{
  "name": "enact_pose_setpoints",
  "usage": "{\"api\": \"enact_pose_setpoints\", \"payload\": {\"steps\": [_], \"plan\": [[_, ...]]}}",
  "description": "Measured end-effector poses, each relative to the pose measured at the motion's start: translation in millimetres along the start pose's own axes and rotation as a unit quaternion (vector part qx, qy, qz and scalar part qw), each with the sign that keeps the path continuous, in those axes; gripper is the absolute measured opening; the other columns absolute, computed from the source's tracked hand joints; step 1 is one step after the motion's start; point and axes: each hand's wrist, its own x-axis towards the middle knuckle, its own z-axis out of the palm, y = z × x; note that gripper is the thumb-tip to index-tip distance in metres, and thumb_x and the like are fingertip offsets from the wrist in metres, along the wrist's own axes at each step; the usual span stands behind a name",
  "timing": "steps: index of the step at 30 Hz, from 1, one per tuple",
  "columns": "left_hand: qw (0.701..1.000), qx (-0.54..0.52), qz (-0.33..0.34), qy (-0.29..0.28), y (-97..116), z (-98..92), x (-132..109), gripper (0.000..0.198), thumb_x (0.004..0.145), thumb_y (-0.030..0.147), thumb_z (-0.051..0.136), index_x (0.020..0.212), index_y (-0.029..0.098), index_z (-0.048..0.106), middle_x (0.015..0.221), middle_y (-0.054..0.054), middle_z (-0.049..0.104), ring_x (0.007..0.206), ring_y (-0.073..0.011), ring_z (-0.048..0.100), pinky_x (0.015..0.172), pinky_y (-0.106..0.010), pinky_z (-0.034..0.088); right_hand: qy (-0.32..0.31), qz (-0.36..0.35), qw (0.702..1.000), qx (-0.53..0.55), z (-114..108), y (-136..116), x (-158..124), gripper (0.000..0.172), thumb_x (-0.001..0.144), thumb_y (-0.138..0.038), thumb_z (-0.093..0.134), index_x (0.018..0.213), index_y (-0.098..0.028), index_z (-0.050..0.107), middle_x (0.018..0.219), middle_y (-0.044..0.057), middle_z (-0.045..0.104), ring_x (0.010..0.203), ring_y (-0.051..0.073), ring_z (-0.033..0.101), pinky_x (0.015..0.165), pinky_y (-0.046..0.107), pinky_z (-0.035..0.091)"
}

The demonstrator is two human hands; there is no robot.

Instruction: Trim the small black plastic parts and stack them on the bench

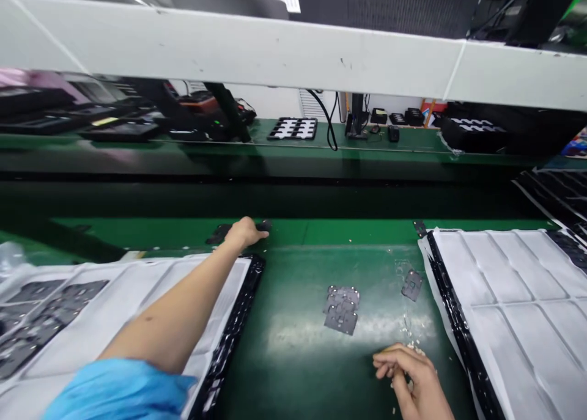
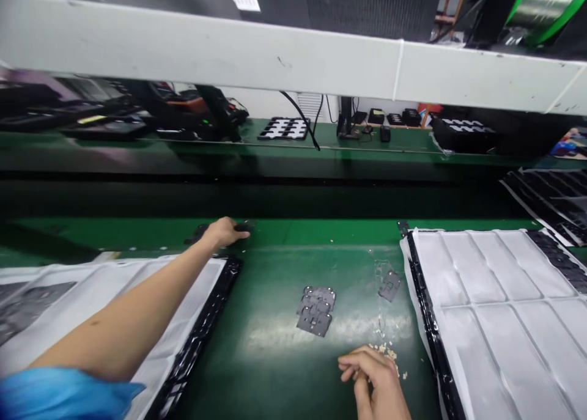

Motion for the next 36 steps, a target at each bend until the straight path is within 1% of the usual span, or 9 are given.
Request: {"api": "enact_pose_setpoints", "payload": {"steps": [3,7,12,17,19,22,24,30,36], "plan": [[0.998,-0.023,-0.046,-0.036,19.6,-2.8,-1.4,0.035,0.1,0.033,0.071,0.131,0.018,0.065,0.13,-0.01,0.068,0.111,-0.0264,0.07,0.091,-0.045,0.062,0.002,-0.021,1.0,0.01,2.7,11.7,-4.7,0.035,0.092,-0.007,0.051,0.107,-0.021,0.08,0.088,0.008,0.079,0.078,0.021,0.077,0.072,0.028,0.06],[0.992,-0.097,0.002,-0.081,61.0,-0.9,-27.1,0.029,0.101,0.036,0.07,0.12,0.015,0.069,0.117,-0.007,0.072,0.098,-0.0231,0.072,0.084,-0.041,0.063,0.034,-0.036,0.998,0.031,8.7,18.2,-6.1,0.031,0.095,-0.01,0.054,0.105,-0.021,0.081,0.084,0.007,0.079,0.073,0.02,0.077,0.069,0.027,0.06],[0.945,-0.211,0.159,-0.193,119.0,3.2,-110.4,0.023,0.093,0.037,0.068,0.082,0.017,0.067,0.074,-0.002,0.073,0.069,-0.0187,0.071,0.061,-0.026,0.053,0.071,-0.036,0.996,0.05,10.4,-3.4,2.4,0.031,0.103,-0.016,0.05,0.114,-0.022,0.078,0.093,0.008,0.077,0.077,0.02,0.076,0.07,0.027,0.059],[0.885,-0.275,0.234,-0.295,153.7,-1.6,-202.1,0.03,0.092,0.046,0.06,0.079,0.019,0.062,0.07,-0.001,0.073,0.06,-0.018,0.07,0.058,-0.025,0.05,0.149,0.03,0.982,0.109,4.4,-37.9,19.0,0.031,0.105,-0.032,0.055,0.13,-0.022,0.07,0.115,0.011,0.072,0.077,0.017,0.073,0.071,0.027,0.059],[0.873,-0.295,0.238,-0.306,159.7,-2.9,-225.9,0.031,0.093,0.047,0.06,0.08,0.019,0.062,0.071,-0.001,0.071,0.06,-0.017,0.068,0.058,-0.025,0.049,0.159,0.053,0.975,0.146,0.2,-49.4,25.8,0.038,0.104,-0.04,0.059,0.136,-0.021,0.066,0.111,0.011,0.074,0.073,0.017,0.071,0.066,0.026,0.057],[0.873,-0.3,0.238,-0.302,162.6,-0.4,-249.7,0.033,0.095,0.048,0.057,0.081,0.018,0.063,0.072,-0.001,0.067,0.059,-0.0161,0.064,0.057,-0.025,0.046,0.134,0.063,0.97,0.191,-5.5,-61.6,32.2,0.047,0.103,-0.048,0.06,0.14,-0.018,0.063,0.076,0.003,0.072,0.066,0.017,0.067,0.064,0.026,0.054],[0.882,-0.292,0.238,-0.284,162.0,4.6,-262.4,0.035,0.097,0.049,0.053,0.082,0.018,0.063,0.068,0.0,0.063,0.058,-0.0161,0.061,0.056,-0.025,0.043,0.124,0.067,0.969,0.205,-6.9,-66.2,33.3,0.046,0.103,-0.05,0.061,0.134,-0.017,0.067,0.065,0.0,0.067,0.061,0.016,0.063,0.061,0.025,0.051],[0.914,-0.274,0.255,-0.154,157.2,29.0,-295.9,0.036,0.102,0.044,0.046,0.075,0.022,0.053,0.063,0.004,0.047,0.056,-0.0142,0.045,0.054,-0.025,0.033,0.141,0.075,0.96,0.229,-3.0,-68.7,30.4,0.041,0.1,-0.052,0.064,0.107,-0.015,0.078,0.055,-0.004,0.055,0.048,0.011,0.049,0.051,0.022,0.042],[0.908,-0.302,0.264,-0.122,157.3,45.5,-307.4,0.03,0.105,0.039,0.044,0.078,0.025,0.044,0.061,0.008,0.039,0.051,-0.0137,0.04,0.051,-0.025,0.03,0.15,0.097,0.959,0.22,-5.3,-68.6,30.0,0.036,0.099,-0.047,0.065,0.095,-0.015,0.08,0.05,-0.006,0.047,0.044,0.009,0.042,0.046,0.02,0.035]]}}
